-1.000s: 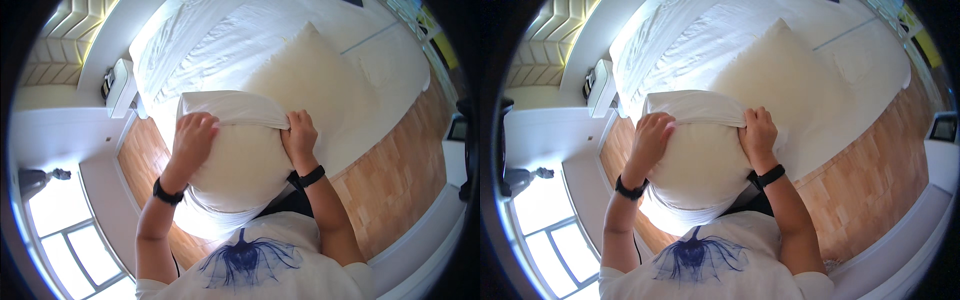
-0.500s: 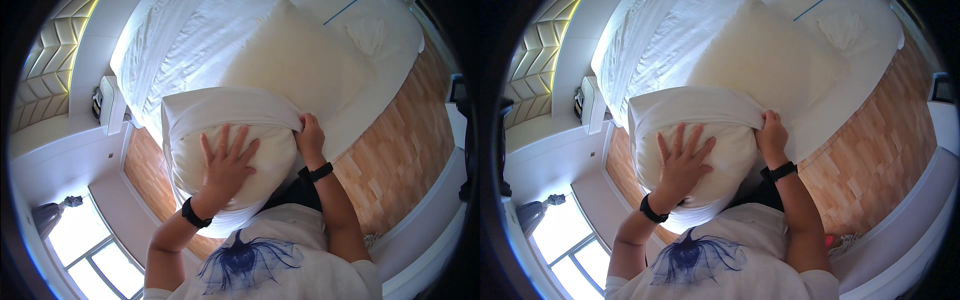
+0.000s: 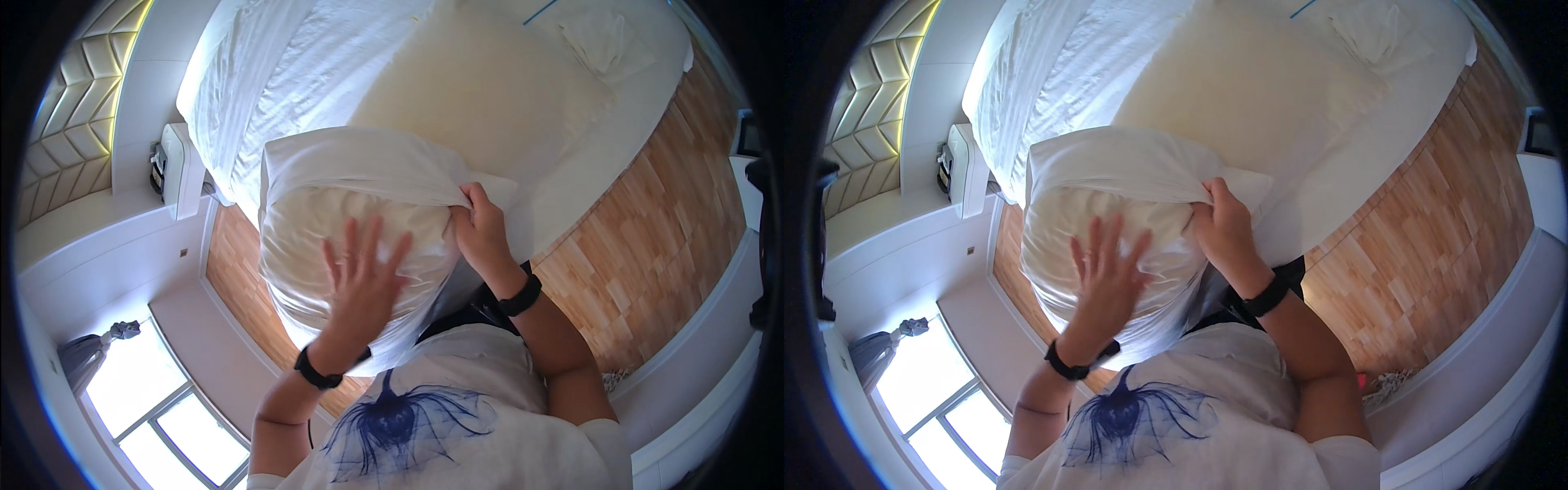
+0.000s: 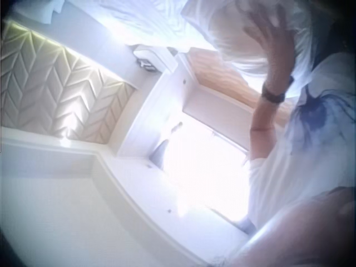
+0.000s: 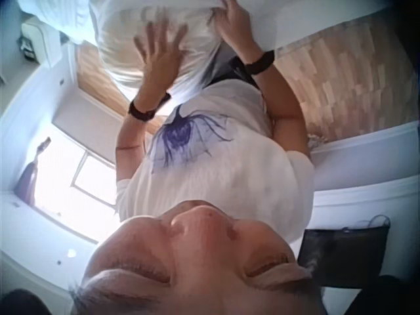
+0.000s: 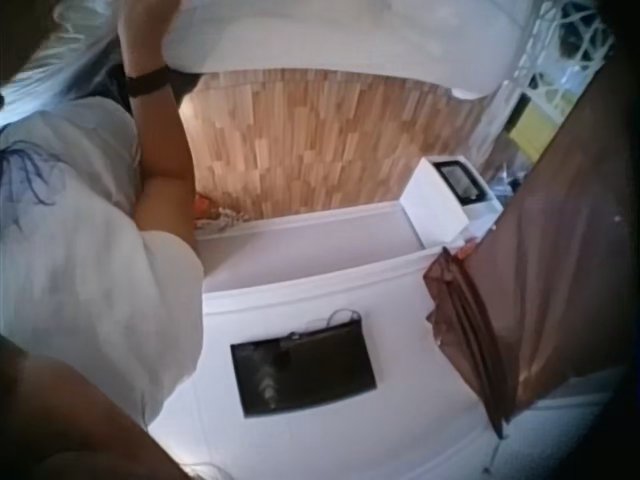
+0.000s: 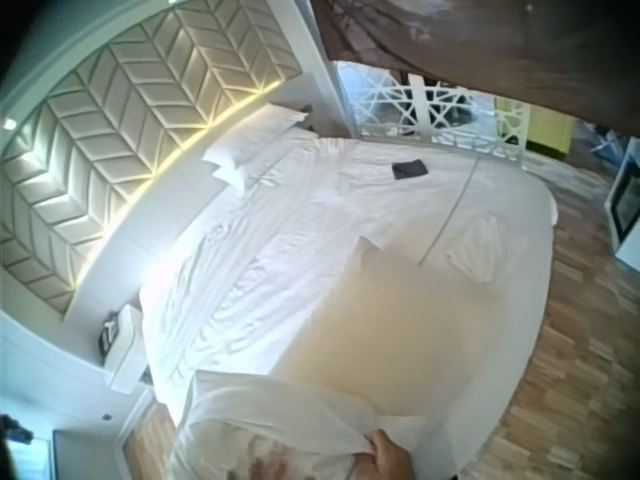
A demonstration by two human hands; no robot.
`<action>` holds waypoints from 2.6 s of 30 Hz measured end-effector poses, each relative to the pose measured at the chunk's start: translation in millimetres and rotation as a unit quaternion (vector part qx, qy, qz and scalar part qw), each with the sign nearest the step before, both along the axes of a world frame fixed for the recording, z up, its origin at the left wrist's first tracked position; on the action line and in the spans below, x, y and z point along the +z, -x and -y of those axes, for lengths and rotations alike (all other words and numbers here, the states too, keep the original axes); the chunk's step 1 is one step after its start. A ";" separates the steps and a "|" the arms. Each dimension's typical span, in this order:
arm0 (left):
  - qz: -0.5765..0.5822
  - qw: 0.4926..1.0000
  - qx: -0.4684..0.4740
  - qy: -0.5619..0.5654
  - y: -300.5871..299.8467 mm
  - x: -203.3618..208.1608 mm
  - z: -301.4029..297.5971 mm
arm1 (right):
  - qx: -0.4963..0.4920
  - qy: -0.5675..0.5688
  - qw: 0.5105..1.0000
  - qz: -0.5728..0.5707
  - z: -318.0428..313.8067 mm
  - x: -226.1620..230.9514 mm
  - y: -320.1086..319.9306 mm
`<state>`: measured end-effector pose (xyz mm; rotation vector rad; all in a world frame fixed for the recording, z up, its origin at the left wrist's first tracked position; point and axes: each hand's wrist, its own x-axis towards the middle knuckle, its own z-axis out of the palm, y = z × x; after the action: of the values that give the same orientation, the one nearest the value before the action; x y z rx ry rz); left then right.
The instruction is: The person inserts a pillow into a white pillowcase on a bed. They align the corners, push the pillow inside, and smooth the case to fit snugly. The pillow is then placed on the bed.
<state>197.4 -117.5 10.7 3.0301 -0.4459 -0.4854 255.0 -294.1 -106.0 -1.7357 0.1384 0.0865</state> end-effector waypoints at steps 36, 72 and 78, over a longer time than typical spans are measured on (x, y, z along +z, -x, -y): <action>0.091 0.974 0.206 0.005 41.0 -40.3 -67.4 | 0.111 0.377 0.845 0.362 -67.4 52.0 -55.8; -0.085 0.776 0.467 0.415 -107.3 -33.2 -181.0 | 0.342 0.097 0.887 0.295 -17.1 79.9 26.4; -0.097 0.728 0.482 0.478 -83.4 -16.8 -166.9 | 0.447 0.040 0.851 0.274 -4.1 76.1 48.1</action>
<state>280.8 49.4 -6.1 1.7727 0.6884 -0.3055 206.9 -290.0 -29.9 -1.7095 -1.1124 0.2613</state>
